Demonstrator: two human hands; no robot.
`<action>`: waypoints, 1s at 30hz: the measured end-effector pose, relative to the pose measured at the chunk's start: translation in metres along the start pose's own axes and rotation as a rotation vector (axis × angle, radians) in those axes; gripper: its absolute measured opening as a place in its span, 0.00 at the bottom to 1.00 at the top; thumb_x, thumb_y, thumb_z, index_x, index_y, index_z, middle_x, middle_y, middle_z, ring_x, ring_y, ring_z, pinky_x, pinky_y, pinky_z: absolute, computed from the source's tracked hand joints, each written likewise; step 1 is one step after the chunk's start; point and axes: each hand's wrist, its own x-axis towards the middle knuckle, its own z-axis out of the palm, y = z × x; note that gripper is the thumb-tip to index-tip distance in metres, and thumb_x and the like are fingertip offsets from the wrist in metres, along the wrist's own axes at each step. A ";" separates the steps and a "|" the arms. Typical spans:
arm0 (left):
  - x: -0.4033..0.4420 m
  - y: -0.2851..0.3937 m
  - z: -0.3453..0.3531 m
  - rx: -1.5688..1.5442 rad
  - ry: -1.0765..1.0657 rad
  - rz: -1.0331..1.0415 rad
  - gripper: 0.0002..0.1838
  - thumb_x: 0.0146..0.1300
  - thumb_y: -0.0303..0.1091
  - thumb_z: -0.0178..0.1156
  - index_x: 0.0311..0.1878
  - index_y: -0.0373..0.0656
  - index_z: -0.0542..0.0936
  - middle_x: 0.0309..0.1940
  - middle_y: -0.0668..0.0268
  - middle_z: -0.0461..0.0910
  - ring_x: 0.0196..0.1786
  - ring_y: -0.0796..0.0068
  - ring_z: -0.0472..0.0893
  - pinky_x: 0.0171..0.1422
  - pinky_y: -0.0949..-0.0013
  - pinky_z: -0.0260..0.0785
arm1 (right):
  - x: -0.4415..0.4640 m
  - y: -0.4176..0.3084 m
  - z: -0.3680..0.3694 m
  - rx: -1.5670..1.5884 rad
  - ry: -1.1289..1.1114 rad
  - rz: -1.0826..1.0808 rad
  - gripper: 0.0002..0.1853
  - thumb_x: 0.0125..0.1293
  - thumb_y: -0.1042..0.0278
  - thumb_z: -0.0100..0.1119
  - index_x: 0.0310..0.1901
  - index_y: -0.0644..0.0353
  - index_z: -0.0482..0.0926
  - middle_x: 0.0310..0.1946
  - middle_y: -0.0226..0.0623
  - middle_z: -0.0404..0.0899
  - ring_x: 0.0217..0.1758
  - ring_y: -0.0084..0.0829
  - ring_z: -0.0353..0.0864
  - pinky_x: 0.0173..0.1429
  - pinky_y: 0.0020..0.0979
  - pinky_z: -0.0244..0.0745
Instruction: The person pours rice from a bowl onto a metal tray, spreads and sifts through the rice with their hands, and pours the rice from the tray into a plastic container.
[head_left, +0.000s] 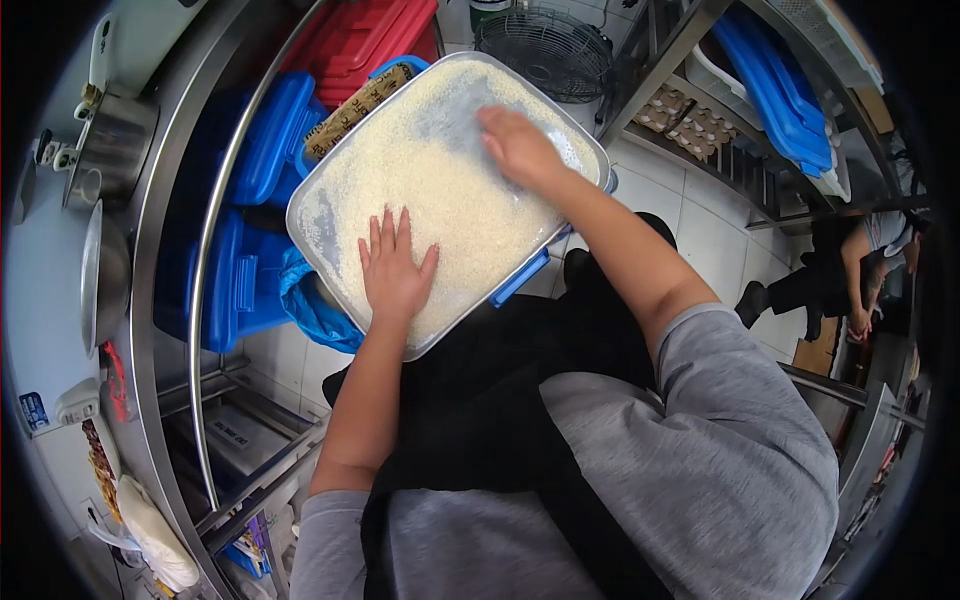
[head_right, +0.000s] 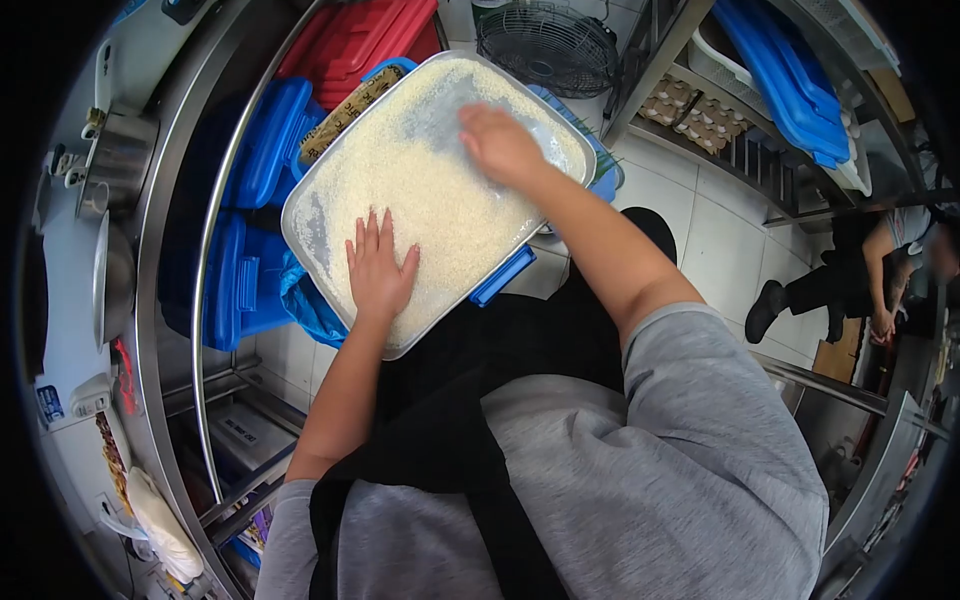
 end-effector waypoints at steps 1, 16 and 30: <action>0.000 0.000 0.001 -0.001 -0.008 -0.005 0.40 0.65 0.56 0.55 0.76 0.49 0.60 0.77 0.56 0.54 0.79 0.53 0.50 0.80 0.47 0.37 | -0.005 0.003 0.003 0.004 -0.008 0.001 0.25 0.76 0.57 0.41 0.68 0.62 0.67 0.69 0.47 0.67 0.74 0.45 0.62 0.77 0.42 0.53; 0.000 -0.002 0.002 -0.006 -0.024 -0.006 0.40 0.64 0.53 0.56 0.76 0.48 0.59 0.77 0.57 0.55 0.79 0.55 0.50 0.81 0.48 0.37 | -0.015 -0.067 0.048 -0.062 -0.198 -0.042 0.31 0.77 0.48 0.34 0.75 0.55 0.56 0.78 0.38 0.51 0.81 0.38 0.47 0.81 0.47 0.38; 0.001 0.000 -0.002 -0.007 -0.037 -0.011 0.41 0.63 0.50 0.58 0.77 0.46 0.57 0.76 0.54 0.55 0.79 0.54 0.50 0.80 0.48 0.38 | 0.025 -0.066 0.037 -0.235 -0.275 -0.158 0.30 0.77 0.47 0.31 0.77 0.49 0.52 0.79 0.30 0.47 0.82 0.36 0.42 0.82 0.49 0.34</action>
